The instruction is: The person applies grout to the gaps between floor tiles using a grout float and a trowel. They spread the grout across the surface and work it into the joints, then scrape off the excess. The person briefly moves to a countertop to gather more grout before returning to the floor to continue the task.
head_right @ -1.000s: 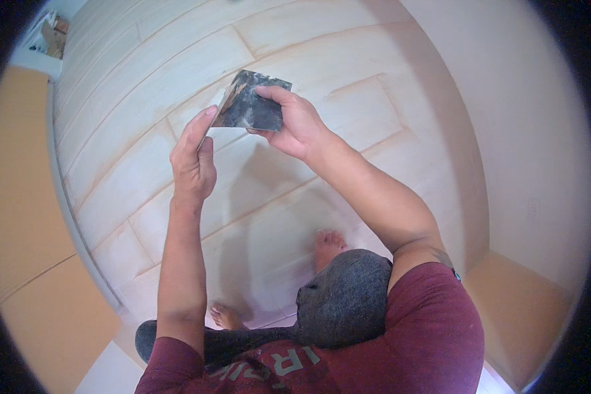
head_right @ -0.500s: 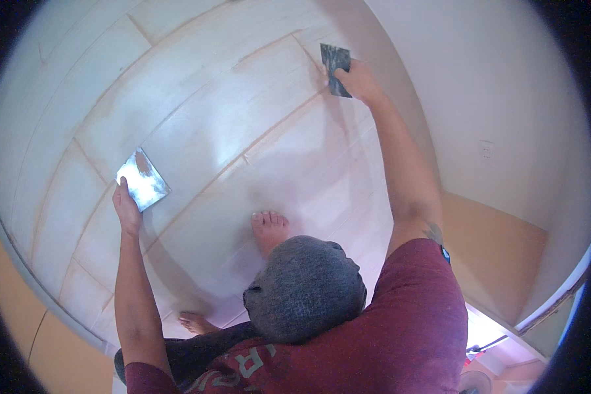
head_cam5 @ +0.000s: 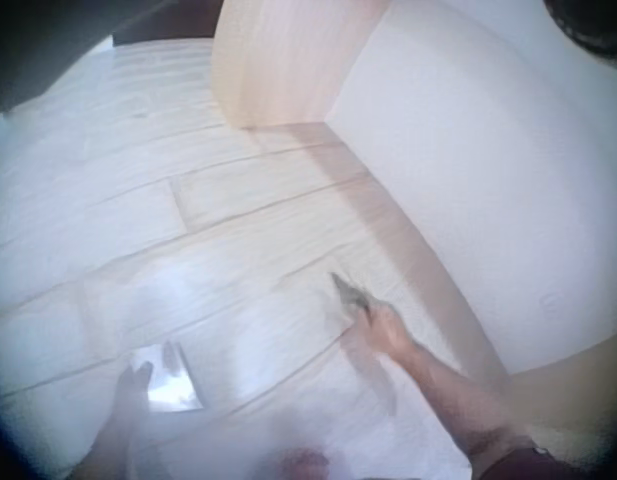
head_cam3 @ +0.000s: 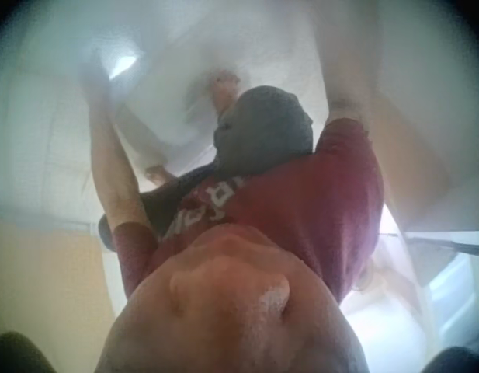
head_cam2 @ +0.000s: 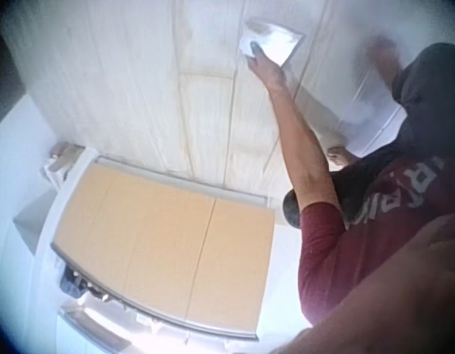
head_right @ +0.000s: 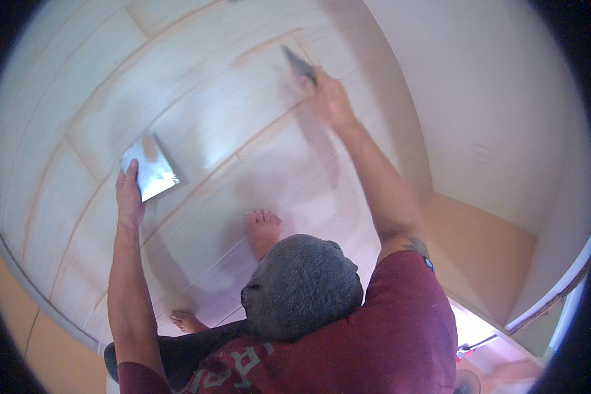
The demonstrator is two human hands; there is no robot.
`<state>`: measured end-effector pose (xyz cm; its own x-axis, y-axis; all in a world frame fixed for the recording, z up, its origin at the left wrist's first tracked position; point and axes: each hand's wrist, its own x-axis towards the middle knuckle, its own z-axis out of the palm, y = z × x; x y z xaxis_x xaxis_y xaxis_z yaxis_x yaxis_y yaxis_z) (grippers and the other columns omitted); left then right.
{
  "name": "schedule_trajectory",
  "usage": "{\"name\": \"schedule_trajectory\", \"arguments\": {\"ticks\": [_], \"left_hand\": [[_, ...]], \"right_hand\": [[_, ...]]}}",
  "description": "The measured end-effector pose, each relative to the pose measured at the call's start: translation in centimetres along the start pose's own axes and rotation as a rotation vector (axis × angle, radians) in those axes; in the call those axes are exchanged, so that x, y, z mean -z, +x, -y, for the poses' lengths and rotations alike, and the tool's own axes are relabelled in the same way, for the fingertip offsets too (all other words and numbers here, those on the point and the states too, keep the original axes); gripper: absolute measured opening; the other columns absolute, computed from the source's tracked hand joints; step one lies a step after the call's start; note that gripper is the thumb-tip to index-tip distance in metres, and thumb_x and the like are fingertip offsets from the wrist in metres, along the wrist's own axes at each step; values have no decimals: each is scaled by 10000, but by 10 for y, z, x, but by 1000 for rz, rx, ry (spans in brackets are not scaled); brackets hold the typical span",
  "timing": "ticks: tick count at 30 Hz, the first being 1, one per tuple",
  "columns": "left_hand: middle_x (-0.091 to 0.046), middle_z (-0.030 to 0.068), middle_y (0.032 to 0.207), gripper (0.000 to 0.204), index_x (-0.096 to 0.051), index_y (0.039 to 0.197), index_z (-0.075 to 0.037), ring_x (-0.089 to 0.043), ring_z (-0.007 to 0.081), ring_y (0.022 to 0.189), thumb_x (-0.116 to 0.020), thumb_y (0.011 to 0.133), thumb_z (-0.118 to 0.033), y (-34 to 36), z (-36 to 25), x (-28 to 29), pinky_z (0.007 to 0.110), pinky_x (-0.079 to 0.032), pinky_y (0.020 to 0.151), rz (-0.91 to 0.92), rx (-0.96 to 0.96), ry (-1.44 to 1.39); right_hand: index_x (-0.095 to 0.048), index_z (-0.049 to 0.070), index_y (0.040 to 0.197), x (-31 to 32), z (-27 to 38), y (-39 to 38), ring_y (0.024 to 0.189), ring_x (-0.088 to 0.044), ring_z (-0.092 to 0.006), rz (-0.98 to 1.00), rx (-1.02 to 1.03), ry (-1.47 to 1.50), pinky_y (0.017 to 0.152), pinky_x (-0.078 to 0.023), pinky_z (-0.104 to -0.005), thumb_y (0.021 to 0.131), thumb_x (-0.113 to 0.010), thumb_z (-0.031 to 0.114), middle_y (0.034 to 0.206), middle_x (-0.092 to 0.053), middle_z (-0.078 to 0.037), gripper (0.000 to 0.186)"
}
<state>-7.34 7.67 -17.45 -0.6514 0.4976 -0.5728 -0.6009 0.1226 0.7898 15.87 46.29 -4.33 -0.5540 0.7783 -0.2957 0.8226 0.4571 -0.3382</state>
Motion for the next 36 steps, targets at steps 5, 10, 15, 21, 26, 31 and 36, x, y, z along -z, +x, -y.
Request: {"name": "schedule_trajectory", "arguments": {"ticks": [5,10,15,21,26,31,36], "left_hand": [[-699,129,1293,383,-603,1378,-36,-689,273,1180,-589,1072,-266,-28,9,-111,436,-565,1049,193,547,-529],[-721,99,1186,334,-652,1249,-68,-711,254,1103,-636,1035,-325,-36,-22,-125,427,-584,993,139,473,-547],[-720,88,1117,323,-663,1189,-60,-715,239,1029,-656,1016,-332,9,-31,-69,412,-584,950,70,270,-372],[-717,92,1132,312,-651,1232,-9,-703,220,1013,-625,1020,-236,20,15,6,378,-573,932,9,238,-86],[-718,95,1130,309,-651,1238,-11,-698,204,999,-617,1019,-226,25,35,16,358,-571,919,58,197,-96],[-721,90,1108,301,-655,1209,-24,-700,210,1010,-630,1011,-249,32,29,14,364,-570,926,75,220,-52],[-720,99,1112,330,-663,1213,-53,-705,258,1033,-652,990,-295,23,40,-14,439,-563,969,26,324,-364]], "right_hand": [[-574,203,1534,-42,53,-93,1348,-620,-342,33,911,251,1105,-532,-411,945,-666,112,1518,-582,-192,603],[-591,284,1507,-36,31,-99,1334,-611,-398,158,857,-14,1097,-538,-435,838,-694,1,1531,-553,-187,734],[-607,156,1478,-19,-51,-5,1273,-649,-380,31,442,-182,1069,-525,-469,1015,-596,205,1412,-666,-183,466],[-657,182,1438,-22,-124,113,1189,-692,-386,-24,-18,-310,1030,-536,-488,965,-642,371,1293,-731,-174,510],[-735,182,1343,-46,-120,99,1160,-707,-377,17,-94,-284,1029,-542,-478,956,-641,357,1225,-759,-173,435],[-751,176,1319,-42,-102,74,1128,-720,-374,77,-55,-303,1015,-551,-475,952,-682,392,1198,-766,-181,432],[-700,146,1395,-31,-57,11,1179,-710,-357,377,-23,-186,1052,-535,-428,991,-692,359,1243,-753,-192,457]]}}
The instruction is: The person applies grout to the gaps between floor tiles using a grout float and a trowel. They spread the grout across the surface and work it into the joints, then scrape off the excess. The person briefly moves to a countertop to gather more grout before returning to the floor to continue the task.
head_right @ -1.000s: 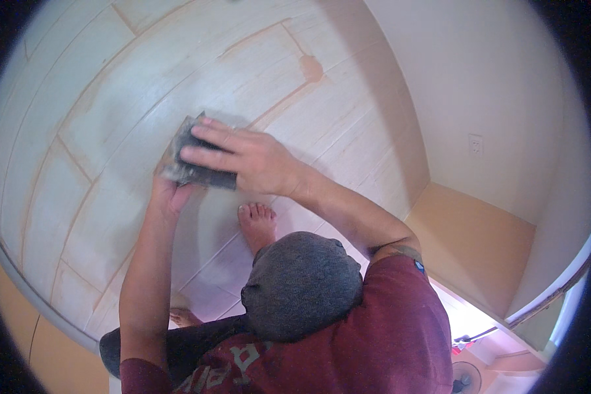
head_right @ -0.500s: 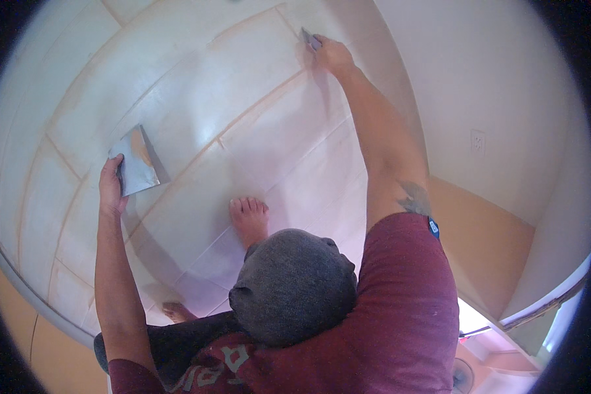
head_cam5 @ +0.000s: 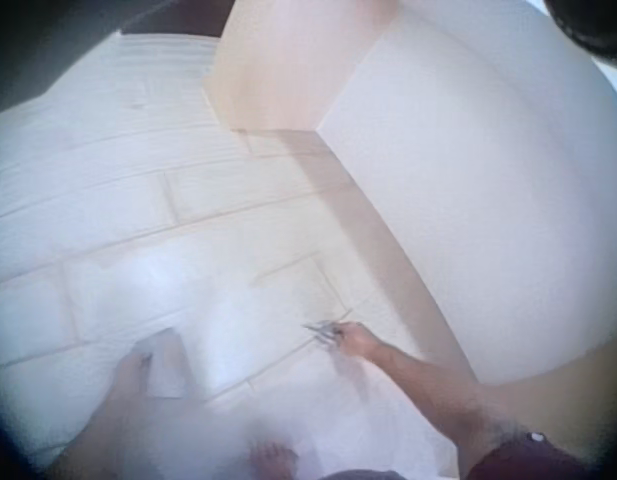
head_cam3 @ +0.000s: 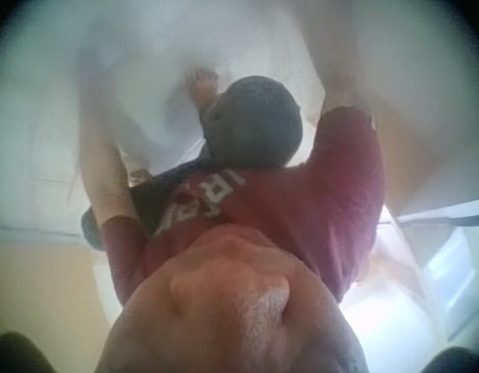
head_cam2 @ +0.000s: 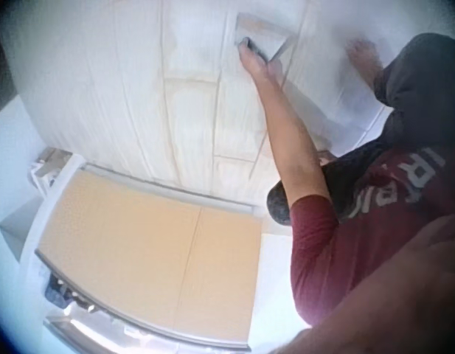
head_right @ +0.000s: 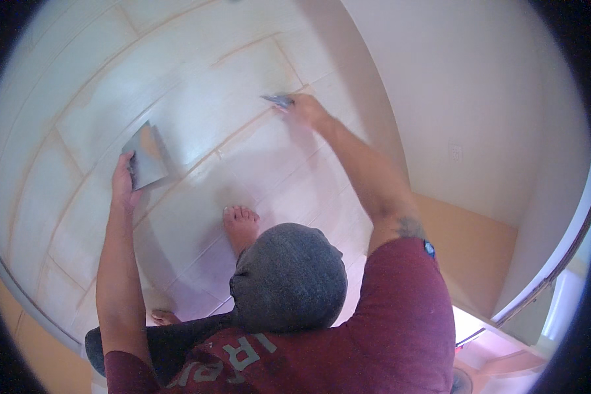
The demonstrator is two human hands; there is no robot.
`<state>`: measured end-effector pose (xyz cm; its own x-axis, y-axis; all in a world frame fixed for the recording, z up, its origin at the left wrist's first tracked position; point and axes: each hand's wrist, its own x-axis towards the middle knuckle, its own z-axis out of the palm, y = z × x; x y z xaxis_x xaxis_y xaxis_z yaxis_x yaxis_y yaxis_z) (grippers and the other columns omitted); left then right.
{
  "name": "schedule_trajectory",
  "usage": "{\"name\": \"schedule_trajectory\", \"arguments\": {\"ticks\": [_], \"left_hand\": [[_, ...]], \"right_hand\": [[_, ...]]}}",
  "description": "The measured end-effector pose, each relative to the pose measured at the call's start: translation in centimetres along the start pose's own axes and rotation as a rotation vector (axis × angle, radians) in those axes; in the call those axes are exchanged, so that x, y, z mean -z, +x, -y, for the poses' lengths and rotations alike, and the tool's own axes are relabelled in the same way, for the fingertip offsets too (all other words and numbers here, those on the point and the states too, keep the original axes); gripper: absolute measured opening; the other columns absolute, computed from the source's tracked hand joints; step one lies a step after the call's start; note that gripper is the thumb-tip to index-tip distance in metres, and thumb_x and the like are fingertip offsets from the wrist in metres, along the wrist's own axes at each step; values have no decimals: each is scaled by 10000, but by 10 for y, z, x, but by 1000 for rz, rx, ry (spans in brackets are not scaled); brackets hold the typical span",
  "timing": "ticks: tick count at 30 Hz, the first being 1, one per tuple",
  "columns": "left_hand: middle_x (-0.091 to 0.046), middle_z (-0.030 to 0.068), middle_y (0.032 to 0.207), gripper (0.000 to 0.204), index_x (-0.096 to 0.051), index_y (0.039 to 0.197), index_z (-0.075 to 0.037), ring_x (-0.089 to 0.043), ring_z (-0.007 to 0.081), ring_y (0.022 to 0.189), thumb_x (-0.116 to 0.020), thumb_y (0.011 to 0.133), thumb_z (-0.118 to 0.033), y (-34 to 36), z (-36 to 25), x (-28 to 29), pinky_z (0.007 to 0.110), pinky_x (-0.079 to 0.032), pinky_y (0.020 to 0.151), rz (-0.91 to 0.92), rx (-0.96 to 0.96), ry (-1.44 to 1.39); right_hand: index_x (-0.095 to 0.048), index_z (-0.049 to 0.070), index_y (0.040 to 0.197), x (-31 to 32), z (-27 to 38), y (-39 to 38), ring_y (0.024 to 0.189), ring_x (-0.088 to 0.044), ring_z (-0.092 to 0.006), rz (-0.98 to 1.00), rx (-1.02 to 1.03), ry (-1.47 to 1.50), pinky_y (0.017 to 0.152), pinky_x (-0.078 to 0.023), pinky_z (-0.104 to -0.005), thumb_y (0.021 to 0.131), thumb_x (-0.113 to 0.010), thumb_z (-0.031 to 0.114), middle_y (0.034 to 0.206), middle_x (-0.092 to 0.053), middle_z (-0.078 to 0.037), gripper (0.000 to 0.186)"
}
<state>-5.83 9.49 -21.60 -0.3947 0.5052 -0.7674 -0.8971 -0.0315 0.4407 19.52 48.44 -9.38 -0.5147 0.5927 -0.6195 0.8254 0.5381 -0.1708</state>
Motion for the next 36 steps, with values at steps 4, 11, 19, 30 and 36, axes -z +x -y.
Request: {"name": "schedule_trajectory", "arguments": {"ticks": [4,11,19,30,36], "left_hand": [[-704,83,1137,306,-664,1186,-86,-690,284,1086,-668,975,-308,-17,37,-32,482,-533,1026,-54,235,-106],[-740,37,1047,218,-681,1092,-122,-739,195,964,-681,973,-304,-55,15,-65,357,-615,860,16,149,-174],[-751,66,1033,284,-684,1153,-93,-740,208,921,-638,997,-326,-55,-60,-50,367,-614,837,231,-95,-183],[-701,84,1219,424,-616,1336,-76,-699,233,1098,-608,1047,-386,-64,-55,-80,422,-571,981,240,-101,-215],[-627,110,1442,594,-500,1538,-26,-591,236,1336,-473,1140,-467,-81,-45,-93,386,-436,1168,118,-439,52]], "right_hand": [[-605,196,1509,-59,96,-74,1373,-587,-366,-270,634,430,1182,-454,-404,990,-654,140,1482,-622,-184,524],[-617,212,1494,-77,120,-91,1451,-512,-366,-259,889,-11,1188,-433,-520,834,-648,15,1543,-570,-160,690],[-660,156,1427,-27,-77,44,1304,-628,-391,-521,393,-150,1117,-500,-455,898,-476,-44,1397,-669,-206,595],[-678,177,1396,-123,-2,-58,1180,-688,-396,-187,358,-93,1008,-558,-470,931,-553,109,1325,-706,-200,486],[-562,-23,1384,-94,92,-94,1089,-731,-343,136,-137,1470,851,-630,-471,1067,-534,220,1243,-713,-195,400]]}}
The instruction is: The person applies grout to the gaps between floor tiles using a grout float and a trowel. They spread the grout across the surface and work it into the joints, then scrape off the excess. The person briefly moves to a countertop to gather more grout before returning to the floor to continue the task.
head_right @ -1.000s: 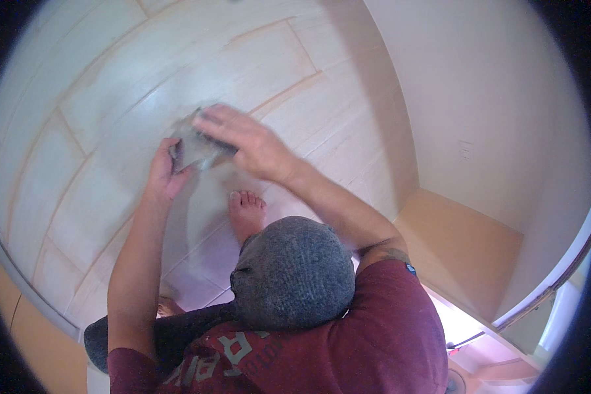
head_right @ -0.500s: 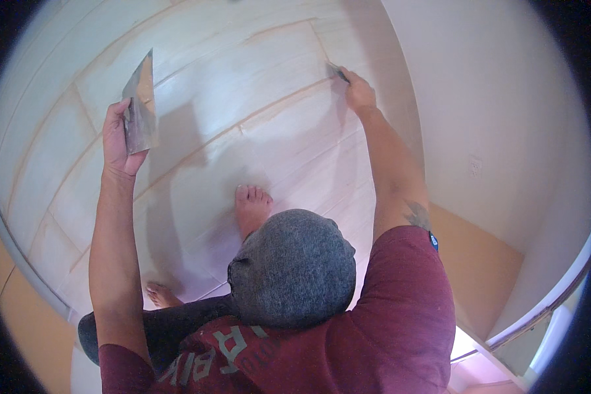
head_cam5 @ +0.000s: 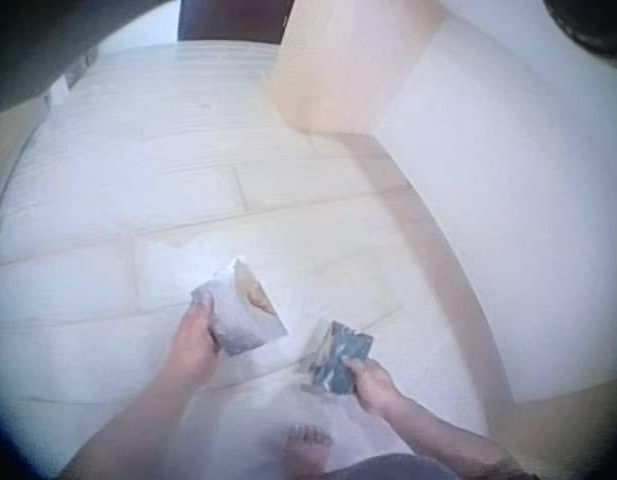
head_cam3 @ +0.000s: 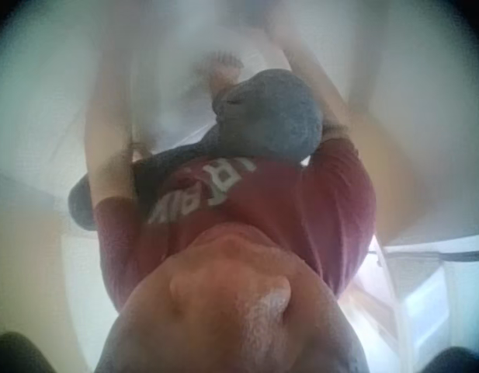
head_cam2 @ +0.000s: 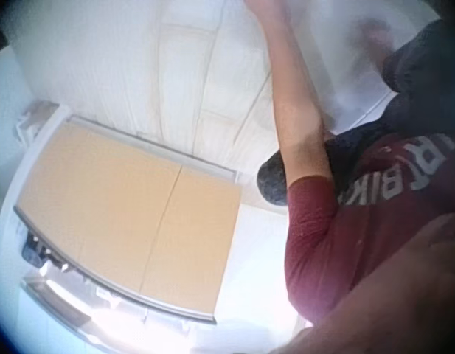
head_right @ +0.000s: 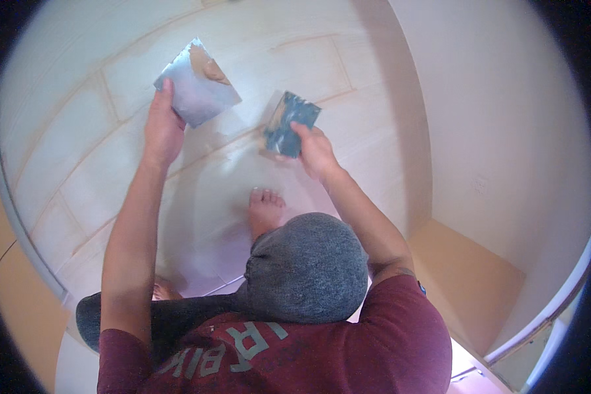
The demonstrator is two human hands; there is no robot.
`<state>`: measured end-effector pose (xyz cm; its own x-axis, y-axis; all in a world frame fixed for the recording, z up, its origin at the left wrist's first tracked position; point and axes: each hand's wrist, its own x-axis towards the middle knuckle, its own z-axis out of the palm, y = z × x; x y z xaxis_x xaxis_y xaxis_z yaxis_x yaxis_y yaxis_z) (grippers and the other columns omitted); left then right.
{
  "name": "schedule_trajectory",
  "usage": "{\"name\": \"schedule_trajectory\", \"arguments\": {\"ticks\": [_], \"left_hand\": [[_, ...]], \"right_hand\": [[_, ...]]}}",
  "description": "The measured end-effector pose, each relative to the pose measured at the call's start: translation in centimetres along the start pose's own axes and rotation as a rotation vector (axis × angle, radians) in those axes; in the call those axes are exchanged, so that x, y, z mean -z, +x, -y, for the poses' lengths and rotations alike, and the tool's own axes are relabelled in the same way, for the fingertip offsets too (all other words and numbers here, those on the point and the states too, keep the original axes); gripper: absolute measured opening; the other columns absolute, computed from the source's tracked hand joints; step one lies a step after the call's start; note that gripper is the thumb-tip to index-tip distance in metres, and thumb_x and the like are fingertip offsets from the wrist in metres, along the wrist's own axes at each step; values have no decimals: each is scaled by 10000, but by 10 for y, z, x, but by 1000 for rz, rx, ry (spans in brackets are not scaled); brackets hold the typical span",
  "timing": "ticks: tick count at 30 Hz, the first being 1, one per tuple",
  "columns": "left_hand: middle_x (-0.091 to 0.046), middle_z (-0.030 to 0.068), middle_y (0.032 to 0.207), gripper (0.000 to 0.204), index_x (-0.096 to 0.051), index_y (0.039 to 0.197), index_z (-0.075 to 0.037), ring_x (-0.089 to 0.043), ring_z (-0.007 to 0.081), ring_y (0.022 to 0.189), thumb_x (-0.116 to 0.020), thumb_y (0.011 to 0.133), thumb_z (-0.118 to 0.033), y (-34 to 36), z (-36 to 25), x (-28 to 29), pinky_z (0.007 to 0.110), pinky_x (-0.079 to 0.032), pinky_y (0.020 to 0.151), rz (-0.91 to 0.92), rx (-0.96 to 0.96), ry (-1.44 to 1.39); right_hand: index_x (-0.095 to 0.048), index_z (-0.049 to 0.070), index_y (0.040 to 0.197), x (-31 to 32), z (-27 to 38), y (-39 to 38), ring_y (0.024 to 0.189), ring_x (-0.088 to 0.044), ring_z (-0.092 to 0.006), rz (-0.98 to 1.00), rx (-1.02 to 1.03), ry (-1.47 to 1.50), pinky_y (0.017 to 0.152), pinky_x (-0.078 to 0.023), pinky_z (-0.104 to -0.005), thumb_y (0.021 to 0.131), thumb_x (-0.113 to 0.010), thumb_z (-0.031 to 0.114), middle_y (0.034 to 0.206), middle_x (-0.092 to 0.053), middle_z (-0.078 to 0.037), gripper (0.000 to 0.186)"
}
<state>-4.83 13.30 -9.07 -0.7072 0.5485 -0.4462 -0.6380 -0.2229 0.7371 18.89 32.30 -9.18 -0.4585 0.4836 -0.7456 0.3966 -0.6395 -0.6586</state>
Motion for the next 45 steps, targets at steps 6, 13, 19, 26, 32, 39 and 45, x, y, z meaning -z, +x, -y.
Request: {"name": "schedule_trajectory", "arguments": {"ticks": [6,13,19,26,32,39,45], "left_hand": [[-653,124,1425,385,-610,1459,-85,-608,295,1326,-548,1115,-247,-29,-1,3,421,-459,1150,376,-650,802],[-717,139,1312,354,-675,1405,-185,-661,354,1227,-589,1062,-163,-36,-52,58,420,-524,1083,537,-467,1456],[-736,173,1274,337,-675,1398,-118,-694,342,1176,-558,1101,-225,-54,-133,97,398,-524,1053,227,-432,1371],[-717,205,1300,352,-658,1391,-40,-679,359,1213,-475,1107,-140,-163,-200,57,416,-491,1059,281,-238,1447],[-731,209,1161,338,-703,1319,-57,-701,419,1065,-630,991,-92,-243,-193,44,479,-553,949,507,-68,1241],[-743,182,1109,372,-718,1325,-94,-716,384,975,-690,954,-96,-237,-196,72,432,-586,843,304,-204,1330],[-734,222,1166,327,-699,1317,-25,-704,401,1065,-583,1028,-125,-239,-205,81,443,-537,945,278,-84,1317]], "right_hand": [[-569,20,1336,-63,35,16,974,-757,-360,554,-153,638,707,-657,-402,1041,-555,196,1223,-722,-204,344],[-598,69,1407,-21,91,70,1105,-726,-352,337,193,115,842,-645,-462,1029,-580,199,1250,-730,-197,400],[-565,292,1524,-12,116,164,1305,-610,-373,-50,1061,-1804,1096,-517,-474,999,-641,193,1490,-622,-74,540],[-581,238,1511,4,94,172,1361,-571,-352,28,877,-1909,1075,-513,-502,936,-664,151,1534,-583,-91,587],[-576,171,1508,-46,86,163,1355,-570,-390,-6,1157,-1895,1036,-531,-517,926,-600,44,1543,-571,-109,597],[-553,159,1526,-54,51,143,1353,-579,-393,3,867,-1941,1019,-539,-535,934,-612,74,1516,-588,-139,601],[-558,163,1520,-93,37,132,1357,-581,-383,21,1066,-1921,1025,-541,-517,936,-591,75,1528,-587,-127,591]]}}
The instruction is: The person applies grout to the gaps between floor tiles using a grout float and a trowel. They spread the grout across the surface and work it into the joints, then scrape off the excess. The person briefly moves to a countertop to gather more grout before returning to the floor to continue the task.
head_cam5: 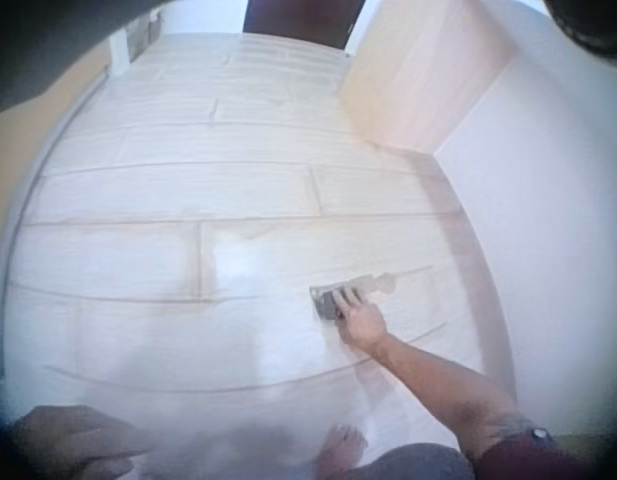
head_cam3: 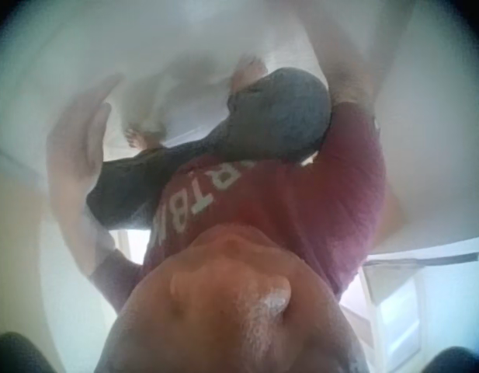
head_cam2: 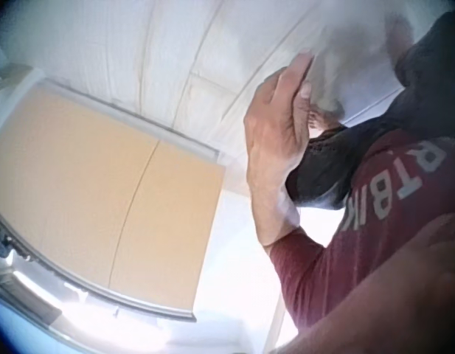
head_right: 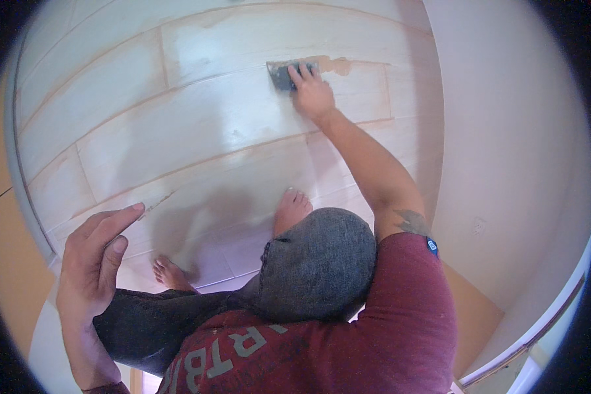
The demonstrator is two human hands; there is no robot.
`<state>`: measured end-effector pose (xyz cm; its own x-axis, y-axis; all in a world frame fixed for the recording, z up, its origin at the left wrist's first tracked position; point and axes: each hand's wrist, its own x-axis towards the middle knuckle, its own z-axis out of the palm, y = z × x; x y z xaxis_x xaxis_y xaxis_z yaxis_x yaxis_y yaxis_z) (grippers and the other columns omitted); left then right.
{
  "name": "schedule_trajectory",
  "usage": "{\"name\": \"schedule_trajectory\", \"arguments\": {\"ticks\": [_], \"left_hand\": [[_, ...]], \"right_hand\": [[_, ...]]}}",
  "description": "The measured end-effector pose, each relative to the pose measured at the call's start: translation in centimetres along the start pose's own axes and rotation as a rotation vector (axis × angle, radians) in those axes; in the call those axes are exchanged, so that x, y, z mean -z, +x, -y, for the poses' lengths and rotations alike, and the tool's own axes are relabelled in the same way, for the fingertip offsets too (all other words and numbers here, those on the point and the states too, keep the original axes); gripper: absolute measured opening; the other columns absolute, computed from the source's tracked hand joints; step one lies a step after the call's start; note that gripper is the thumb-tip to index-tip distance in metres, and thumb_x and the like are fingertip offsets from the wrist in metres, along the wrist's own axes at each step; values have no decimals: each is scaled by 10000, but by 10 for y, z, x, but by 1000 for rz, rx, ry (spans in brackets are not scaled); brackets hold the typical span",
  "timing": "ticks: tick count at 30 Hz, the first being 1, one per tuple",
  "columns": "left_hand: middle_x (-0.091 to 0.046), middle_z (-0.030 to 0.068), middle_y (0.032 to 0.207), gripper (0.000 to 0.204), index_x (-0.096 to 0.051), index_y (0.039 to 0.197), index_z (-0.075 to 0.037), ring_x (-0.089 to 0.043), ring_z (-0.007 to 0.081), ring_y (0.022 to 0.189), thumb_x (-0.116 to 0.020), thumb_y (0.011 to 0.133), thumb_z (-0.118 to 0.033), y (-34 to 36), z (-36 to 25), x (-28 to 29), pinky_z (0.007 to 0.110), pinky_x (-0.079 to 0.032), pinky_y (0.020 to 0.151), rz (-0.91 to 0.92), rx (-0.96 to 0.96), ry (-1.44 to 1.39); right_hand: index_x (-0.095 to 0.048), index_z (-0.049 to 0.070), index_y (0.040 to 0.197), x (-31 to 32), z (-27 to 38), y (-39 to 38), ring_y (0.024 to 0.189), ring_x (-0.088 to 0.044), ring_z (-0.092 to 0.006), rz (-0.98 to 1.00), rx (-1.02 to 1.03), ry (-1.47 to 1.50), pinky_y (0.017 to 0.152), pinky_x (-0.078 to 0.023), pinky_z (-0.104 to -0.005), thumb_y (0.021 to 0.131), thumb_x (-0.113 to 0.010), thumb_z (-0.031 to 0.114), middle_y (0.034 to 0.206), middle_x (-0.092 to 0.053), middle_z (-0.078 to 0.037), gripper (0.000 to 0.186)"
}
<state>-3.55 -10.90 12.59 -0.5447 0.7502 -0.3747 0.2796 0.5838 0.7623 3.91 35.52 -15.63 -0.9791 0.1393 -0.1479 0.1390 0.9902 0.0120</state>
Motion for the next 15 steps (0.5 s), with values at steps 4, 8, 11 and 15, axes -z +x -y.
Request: {"name": "schedule_trajectory", "arguments": {"ticks": [4,8,11,15], "left_hand": [[-736,224,1141,330,-694,1322,-17,-701,401,1064,-588,1033,-136,-1,5,9,436,-531,945,-19,28,-25],[-700,204,962,333,-716,1316,-65,-668,381,868,-644,993,-99,1,14,13,418,-530,799,-88,66,29],[-671,196,910,319,-714,1313,-56,-636,371,810,-635,1010,-115,0,16,12,406,-509,768,-88,117,45],[-660,189,890,309,-710,1315,-51,-624,361,789,-619,1033,-139,2,12,11,405,-501,758,-99,111,48]], "right_hand": [[-628,179,1447,9,-21,-4,1279,-647,-354,179,-95,45,971,-569,-531,966,-629,227,1392,-678,-140,484],[-647,137,1436,15,-126,18,1116,-713,-424,87,-419,162,987,-555,-518,961,-543,233,1186,-743,-256,495],[-699,120,1370,-3,-168,36,1174,-696,-427,95,-623,81,1002,-544,-518,968,-570,371,1214,-738,-256,492],[-765,36,1230,-14,-155,37,1212,-685,-426,107,-767,220,1010,-538,-504,948,-627,584,1220,-743,-252,631]]}}
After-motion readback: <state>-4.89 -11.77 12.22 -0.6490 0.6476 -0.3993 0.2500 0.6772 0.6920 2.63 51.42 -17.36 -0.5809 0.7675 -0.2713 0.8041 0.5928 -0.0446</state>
